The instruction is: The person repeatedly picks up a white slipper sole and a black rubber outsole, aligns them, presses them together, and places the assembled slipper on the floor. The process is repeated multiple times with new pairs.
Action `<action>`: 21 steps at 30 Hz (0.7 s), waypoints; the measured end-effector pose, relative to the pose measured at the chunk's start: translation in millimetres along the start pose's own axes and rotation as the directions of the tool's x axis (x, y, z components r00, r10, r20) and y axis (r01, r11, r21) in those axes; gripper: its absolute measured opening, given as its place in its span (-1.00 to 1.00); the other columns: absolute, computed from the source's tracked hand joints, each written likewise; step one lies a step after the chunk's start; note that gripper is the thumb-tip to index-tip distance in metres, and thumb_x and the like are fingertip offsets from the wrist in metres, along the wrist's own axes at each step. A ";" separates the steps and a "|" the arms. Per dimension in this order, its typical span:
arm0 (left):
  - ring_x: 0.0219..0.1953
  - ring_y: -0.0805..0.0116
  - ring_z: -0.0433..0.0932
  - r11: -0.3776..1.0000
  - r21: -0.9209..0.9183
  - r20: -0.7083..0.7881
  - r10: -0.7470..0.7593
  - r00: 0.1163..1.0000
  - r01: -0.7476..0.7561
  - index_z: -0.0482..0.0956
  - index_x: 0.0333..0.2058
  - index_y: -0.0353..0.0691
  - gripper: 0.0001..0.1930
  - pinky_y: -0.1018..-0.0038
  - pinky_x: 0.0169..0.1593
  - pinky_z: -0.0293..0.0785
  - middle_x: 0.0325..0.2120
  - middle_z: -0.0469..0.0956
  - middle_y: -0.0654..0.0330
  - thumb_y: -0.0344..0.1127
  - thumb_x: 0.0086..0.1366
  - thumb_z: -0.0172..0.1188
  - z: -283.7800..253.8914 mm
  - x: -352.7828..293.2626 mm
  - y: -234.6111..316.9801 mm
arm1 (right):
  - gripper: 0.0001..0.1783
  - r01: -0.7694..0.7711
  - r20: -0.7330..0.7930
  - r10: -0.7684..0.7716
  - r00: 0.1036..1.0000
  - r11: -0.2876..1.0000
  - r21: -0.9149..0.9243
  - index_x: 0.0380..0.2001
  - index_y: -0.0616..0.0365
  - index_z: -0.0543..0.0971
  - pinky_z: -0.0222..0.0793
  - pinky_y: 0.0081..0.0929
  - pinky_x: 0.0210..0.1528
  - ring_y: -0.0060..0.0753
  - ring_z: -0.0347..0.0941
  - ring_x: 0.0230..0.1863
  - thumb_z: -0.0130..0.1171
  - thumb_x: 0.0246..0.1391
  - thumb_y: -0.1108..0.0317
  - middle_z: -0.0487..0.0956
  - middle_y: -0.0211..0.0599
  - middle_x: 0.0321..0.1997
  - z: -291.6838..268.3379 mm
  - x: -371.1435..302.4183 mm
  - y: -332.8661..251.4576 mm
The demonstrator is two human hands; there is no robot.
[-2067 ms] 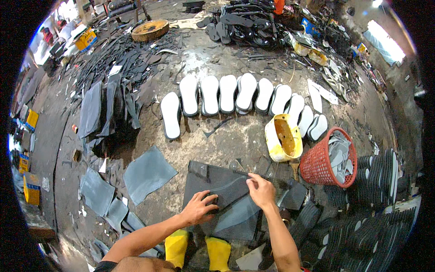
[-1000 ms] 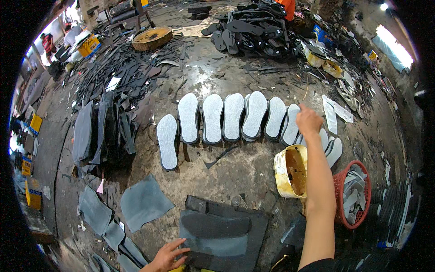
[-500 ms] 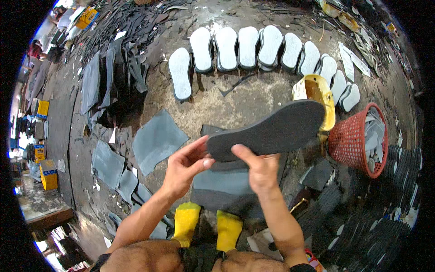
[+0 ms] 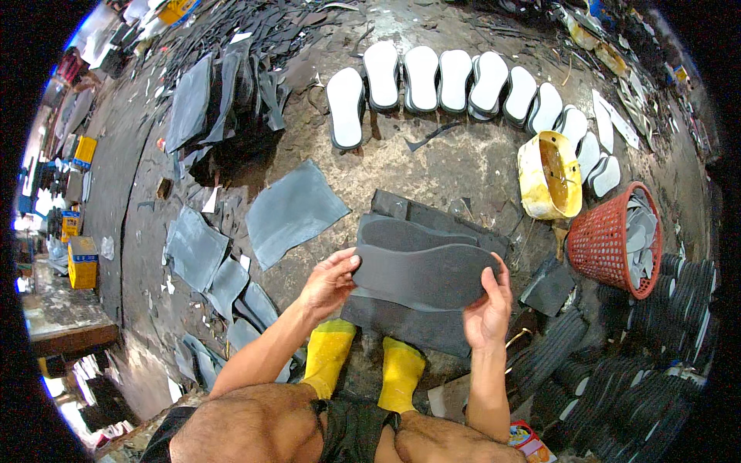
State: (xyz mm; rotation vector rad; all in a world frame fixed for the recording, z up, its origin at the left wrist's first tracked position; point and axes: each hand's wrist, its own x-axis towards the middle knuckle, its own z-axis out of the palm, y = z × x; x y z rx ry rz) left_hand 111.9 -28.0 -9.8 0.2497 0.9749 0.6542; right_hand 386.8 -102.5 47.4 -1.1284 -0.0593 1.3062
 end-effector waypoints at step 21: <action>-0.33 0.50 0.65 0.504 0.855 -0.151 0.466 0.872 -0.122 0.75 -0.14 -0.30 -0.71 0.51 -0.20 0.58 -0.35 0.74 0.16 -0.30 0.19 0.43 -34.1 17.6 -29.2 | -0.59 0.037 -0.186 -0.222 0.957 0.731 -0.681 -0.06 0.25 0.63 0.49 -0.61 -0.39 -0.58 0.53 -0.40 0.47 -0.02 0.50 0.60 -0.37 -0.33 -97.2 34.8 58.5</action>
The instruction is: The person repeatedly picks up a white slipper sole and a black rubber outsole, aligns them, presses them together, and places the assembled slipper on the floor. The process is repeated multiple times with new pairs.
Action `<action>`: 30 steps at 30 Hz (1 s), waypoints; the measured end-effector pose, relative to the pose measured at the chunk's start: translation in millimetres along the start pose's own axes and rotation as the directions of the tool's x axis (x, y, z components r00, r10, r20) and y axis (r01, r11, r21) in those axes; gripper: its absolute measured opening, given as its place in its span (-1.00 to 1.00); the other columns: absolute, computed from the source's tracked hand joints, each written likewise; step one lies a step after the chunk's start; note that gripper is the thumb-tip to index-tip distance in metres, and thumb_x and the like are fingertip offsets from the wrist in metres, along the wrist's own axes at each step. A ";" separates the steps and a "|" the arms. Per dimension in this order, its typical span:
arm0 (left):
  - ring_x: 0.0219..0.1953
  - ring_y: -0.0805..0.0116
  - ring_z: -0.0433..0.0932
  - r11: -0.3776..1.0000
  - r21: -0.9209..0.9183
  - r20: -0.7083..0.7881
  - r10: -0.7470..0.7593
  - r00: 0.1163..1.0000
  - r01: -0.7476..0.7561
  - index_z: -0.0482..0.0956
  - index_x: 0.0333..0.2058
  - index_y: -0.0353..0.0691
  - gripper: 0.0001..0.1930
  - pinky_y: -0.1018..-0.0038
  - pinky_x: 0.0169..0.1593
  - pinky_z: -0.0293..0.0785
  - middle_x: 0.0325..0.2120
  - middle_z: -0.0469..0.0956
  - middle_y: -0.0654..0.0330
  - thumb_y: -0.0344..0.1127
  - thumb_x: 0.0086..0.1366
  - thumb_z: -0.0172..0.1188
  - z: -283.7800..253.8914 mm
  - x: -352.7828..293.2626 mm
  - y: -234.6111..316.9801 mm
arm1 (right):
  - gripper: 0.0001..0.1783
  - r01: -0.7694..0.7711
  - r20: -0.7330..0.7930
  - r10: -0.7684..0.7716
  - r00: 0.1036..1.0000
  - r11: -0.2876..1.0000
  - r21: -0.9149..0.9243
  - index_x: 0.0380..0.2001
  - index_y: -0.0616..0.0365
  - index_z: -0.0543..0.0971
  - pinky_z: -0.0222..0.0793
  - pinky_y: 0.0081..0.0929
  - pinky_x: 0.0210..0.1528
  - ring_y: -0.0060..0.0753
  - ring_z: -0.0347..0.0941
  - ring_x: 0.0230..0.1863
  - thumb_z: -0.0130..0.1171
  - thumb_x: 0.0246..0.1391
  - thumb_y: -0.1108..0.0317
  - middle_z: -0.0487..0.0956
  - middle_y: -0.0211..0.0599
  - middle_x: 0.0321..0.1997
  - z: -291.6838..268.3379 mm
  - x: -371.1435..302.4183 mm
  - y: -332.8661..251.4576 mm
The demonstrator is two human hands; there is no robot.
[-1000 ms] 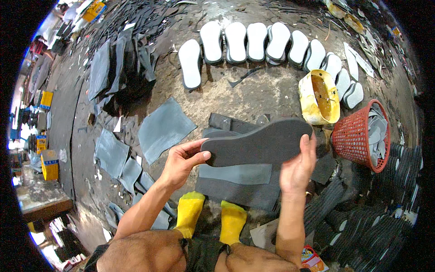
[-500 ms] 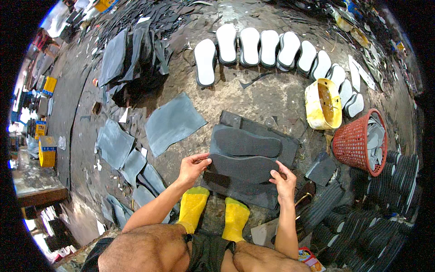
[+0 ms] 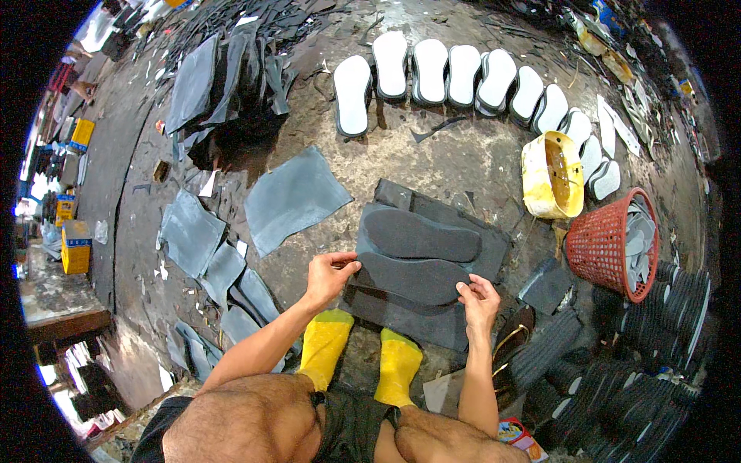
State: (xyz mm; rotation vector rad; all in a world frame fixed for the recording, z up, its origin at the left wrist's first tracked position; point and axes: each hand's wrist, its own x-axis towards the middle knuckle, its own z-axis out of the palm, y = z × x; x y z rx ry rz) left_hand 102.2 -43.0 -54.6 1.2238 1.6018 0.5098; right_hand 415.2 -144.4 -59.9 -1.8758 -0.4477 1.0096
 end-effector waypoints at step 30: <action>0.01 0.16 0.48 0.868 0.026 0.700 0.338 0.629 -0.496 0.58 -0.02 -0.13 -0.48 0.28 0.15 0.38 -0.11 0.56 0.10 -0.14 0.00 0.36 20.9 13.1 99.7 | -0.55 0.023 -0.338 0.051 0.940 0.977 0.211 0.15 0.08 0.55 0.43 -0.46 -0.10 -0.48 0.49 -0.06 0.22 0.29 0.10 0.58 -0.39 0.00 -20.8 -58.7 10.3</action>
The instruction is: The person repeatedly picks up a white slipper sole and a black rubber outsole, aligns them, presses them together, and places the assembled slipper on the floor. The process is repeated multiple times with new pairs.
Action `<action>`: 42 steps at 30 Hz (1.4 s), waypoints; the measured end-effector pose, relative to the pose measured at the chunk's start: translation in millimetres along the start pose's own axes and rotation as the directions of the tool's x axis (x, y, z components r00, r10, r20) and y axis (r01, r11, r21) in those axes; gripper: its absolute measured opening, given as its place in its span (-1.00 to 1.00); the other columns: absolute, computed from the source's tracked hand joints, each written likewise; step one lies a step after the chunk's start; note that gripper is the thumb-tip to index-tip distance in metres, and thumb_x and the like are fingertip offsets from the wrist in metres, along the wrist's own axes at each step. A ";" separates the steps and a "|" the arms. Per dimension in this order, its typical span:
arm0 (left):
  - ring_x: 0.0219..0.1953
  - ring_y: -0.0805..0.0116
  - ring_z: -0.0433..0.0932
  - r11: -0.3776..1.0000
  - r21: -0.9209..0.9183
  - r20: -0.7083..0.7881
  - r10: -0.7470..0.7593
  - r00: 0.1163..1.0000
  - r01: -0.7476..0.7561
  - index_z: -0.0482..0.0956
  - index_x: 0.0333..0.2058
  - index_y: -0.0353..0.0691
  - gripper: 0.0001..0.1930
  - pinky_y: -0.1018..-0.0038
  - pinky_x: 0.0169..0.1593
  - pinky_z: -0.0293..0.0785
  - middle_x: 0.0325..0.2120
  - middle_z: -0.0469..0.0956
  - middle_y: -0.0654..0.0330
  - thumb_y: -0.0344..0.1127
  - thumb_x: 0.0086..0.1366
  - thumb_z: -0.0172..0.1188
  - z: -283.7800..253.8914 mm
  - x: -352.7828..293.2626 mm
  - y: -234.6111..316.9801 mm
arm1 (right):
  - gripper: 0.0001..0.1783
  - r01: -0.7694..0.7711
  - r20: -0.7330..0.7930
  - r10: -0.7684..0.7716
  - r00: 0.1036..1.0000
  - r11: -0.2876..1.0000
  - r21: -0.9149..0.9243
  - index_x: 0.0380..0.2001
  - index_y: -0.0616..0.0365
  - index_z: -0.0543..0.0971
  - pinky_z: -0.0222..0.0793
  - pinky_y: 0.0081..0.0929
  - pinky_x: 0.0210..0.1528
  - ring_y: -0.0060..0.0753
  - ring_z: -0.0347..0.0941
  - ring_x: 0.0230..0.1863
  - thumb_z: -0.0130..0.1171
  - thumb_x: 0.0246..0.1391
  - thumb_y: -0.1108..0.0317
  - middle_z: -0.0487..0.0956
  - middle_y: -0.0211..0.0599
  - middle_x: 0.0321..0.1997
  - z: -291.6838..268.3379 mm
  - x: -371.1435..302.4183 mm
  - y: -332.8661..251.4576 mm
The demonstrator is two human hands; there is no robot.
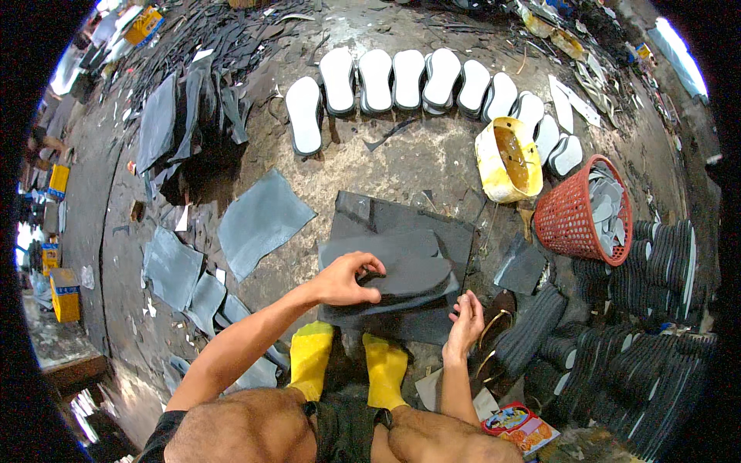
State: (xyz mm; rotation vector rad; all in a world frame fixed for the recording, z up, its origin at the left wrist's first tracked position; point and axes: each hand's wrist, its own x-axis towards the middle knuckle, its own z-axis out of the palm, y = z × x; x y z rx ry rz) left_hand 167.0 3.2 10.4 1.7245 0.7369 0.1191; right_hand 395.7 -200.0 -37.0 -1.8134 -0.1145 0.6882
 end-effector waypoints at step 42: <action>-0.29 0.51 0.63 0.775 -0.611 -0.544 -0.559 0.626 0.160 0.72 -0.08 -0.36 -0.69 0.54 -0.17 0.57 -0.29 0.73 0.17 -0.41 0.20 0.43 49.8 -65.4 -74.5 | -0.35 0.052 0.321 -0.019 0.947 0.994 -0.096 0.18 0.07 0.57 0.53 -0.51 -0.30 -0.51 0.48 -0.17 0.48 -0.04 0.46 0.47 -0.27 0.03 45.1 35.9 -2.4</action>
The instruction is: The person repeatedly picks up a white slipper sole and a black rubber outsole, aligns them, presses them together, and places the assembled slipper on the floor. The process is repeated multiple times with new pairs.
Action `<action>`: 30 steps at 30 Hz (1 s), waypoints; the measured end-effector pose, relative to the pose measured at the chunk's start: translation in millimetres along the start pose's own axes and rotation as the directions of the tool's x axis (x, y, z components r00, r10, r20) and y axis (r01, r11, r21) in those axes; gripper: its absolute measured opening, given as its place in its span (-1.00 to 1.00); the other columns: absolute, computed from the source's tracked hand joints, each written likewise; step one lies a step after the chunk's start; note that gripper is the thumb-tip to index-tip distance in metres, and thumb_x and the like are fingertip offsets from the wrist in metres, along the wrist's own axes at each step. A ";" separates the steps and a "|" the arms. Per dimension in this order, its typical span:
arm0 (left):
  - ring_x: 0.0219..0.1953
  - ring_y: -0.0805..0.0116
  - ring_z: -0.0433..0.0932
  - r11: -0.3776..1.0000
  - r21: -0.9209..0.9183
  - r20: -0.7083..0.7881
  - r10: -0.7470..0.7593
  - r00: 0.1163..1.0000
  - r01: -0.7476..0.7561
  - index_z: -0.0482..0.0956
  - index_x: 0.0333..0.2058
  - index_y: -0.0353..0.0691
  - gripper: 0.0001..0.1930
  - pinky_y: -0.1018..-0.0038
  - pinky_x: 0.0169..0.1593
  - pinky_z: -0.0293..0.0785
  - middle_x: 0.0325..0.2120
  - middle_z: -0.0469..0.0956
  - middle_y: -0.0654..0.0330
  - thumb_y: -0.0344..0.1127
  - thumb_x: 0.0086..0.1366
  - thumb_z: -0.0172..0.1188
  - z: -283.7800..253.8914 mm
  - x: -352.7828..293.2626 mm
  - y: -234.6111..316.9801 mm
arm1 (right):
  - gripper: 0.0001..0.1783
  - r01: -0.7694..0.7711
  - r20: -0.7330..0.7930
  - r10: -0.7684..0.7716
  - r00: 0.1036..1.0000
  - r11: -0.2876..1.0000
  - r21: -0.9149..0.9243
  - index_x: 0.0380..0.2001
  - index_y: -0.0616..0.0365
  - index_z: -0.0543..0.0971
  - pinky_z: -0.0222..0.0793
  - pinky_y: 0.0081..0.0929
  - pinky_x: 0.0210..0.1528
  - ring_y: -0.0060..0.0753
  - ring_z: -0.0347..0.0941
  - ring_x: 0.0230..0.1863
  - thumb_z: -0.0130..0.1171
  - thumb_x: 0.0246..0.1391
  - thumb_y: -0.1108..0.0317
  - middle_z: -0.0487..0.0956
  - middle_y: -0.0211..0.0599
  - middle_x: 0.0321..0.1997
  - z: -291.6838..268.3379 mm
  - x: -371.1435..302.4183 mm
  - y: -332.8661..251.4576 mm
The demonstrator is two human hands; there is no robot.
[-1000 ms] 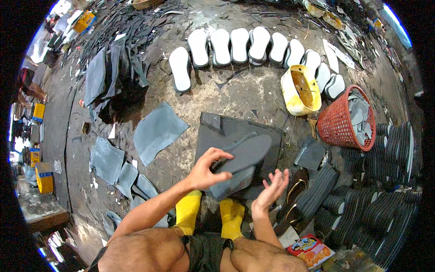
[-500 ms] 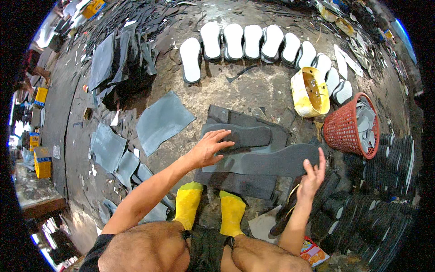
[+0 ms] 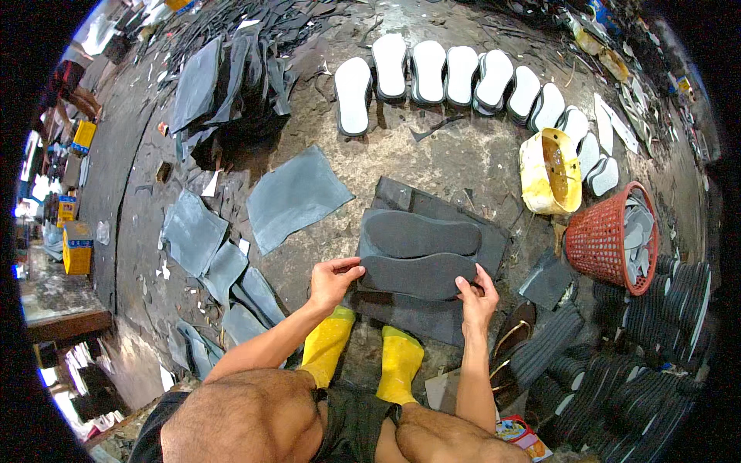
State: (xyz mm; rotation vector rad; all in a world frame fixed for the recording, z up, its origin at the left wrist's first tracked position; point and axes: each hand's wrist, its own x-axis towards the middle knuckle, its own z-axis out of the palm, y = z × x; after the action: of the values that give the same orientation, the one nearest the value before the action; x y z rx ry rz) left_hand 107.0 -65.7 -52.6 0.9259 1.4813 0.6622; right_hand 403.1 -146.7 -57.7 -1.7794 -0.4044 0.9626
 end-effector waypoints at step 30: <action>0.07 0.06 0.37 0.073 0.500 0.741 0.479 0.470 -0.863 0.57 -0.08 -0.13 -0.55 0.19 0.10 0.34 0.05 0.43 0.03 -0.26 0.00 0.39 64.3 8.0 24.3 | -0.59 0.227 0.076 -0.364 0.928 0.392 -0.892 -0.14 -0.15 0.72 0.30 -0.06 0.09 -0.17 0.42 0.12 0.42 -0.05 -0.04 0.52 -0.39 0.02 8.4 -16.7 -35.2</action>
State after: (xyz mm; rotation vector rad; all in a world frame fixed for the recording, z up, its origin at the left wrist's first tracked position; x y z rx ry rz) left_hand 174.6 -53.4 -44.9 2.5788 0.7817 0.2627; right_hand 392.0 -137.8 -20.5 -2.5673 -1.3033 0.3078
